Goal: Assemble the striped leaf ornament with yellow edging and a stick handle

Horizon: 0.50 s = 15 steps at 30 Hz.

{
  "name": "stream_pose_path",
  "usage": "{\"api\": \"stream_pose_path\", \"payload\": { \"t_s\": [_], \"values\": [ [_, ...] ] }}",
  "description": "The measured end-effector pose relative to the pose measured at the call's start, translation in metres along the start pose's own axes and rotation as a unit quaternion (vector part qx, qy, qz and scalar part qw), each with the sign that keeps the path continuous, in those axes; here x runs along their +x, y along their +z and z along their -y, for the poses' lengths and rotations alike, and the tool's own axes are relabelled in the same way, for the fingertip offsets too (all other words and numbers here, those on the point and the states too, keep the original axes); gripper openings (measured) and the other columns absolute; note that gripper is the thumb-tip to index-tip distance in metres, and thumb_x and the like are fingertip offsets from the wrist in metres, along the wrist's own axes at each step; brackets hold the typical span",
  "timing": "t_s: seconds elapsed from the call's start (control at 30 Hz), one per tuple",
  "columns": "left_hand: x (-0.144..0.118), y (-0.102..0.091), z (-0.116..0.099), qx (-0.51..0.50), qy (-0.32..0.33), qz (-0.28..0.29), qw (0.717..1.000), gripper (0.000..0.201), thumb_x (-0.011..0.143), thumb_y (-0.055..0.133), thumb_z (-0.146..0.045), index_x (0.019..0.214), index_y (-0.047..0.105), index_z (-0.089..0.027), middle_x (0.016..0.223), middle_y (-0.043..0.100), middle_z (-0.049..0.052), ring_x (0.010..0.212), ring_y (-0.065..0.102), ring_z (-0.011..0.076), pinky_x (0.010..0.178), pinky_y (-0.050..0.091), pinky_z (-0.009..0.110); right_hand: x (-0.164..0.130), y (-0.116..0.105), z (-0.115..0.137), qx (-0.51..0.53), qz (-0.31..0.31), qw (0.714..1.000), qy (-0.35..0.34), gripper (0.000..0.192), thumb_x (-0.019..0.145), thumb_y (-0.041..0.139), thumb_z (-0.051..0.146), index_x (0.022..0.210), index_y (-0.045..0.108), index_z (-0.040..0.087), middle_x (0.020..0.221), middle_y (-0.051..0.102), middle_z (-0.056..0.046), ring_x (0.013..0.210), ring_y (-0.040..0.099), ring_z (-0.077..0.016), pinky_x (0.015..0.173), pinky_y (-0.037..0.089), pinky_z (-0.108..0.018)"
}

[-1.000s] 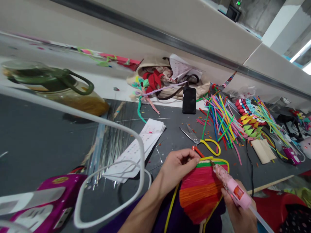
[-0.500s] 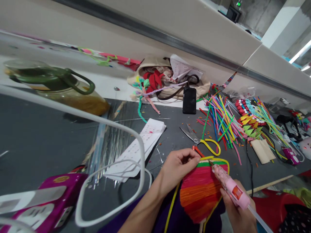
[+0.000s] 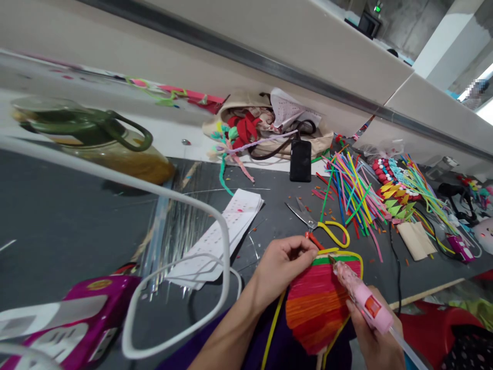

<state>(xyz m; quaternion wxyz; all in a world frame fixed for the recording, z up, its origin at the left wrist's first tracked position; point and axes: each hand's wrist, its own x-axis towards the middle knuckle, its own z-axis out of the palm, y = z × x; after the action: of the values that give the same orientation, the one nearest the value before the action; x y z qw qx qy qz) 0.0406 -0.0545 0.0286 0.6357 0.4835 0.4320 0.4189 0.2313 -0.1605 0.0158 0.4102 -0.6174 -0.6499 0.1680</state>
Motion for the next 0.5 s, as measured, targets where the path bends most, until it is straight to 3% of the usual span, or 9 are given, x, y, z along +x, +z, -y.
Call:
{"api": "stream_pose_path", "payload": {
  "t_s": [0.17, 0.27, 0.5],
  "values": [
    [-0.0014, 0.0004, -0.0021, 0.008, -0.003, -0.003, 1.000, 0.023, 0.072, 0.066, -0.036, 0.068, 0.068, -0.014, 0.061, 0.059, 0.000, 0.057, 0.046, 0.0112, 0.054, 0.034, 0.022, 0.0009, 0.0005, 0.0032, -0.035, -0.047, 0.998, 0.005, 0.038, 0.094, 0.049, 0.049, 0.107, 0.071, 0.020, 0.099, 0.075, -0.010, 0.091, 0.072, -0.0221, 0.076, 0.058, -0.024],
    [-0.0021, 0.0006, -0.0030, 0.007, -0.003, -0.005, 1.000, 0.023, 0.072, 0.066, -0.036, 0.068, 0.068, -0.014, 0.061, 0.059, 0.000, 0.056, 0.046, 0.0111, 0.054, 0.034, 0.022, 0.0010, -0.0009, 0.0048, -0.040, -0.040, 0.998, 0.007, 0.037, 0.094, 0.050, 0.048, 0.108, 0.071, 0.021, 0.099, 0.075, -0.009, 0.090, 0.073, -0.0219, 0.074, 0.058, -0.023],
    [-0.0021, 0.0007, -0.0034, 0.011, 0.010, -0.007, 1.000, 0.021, 0.074, 0.066, -0.034, 0.066, 0.069, -0.015, 0.060, 0.060, -0.001, 0.055, 0.047, 0.0110, 0.053, 0.036, 0.021, 0.0037, 0.0021, 0.0094, -0.020, -0.010, 1.000, -0.014, 0.034, 0.096, 0.048, 0.039, 0.119, 0.067, 0.023, 0.110, 0.073, -0.009, 0.103, 0.070, -0.0217, 0.088, 0.055, -0.026]
  ]
}}
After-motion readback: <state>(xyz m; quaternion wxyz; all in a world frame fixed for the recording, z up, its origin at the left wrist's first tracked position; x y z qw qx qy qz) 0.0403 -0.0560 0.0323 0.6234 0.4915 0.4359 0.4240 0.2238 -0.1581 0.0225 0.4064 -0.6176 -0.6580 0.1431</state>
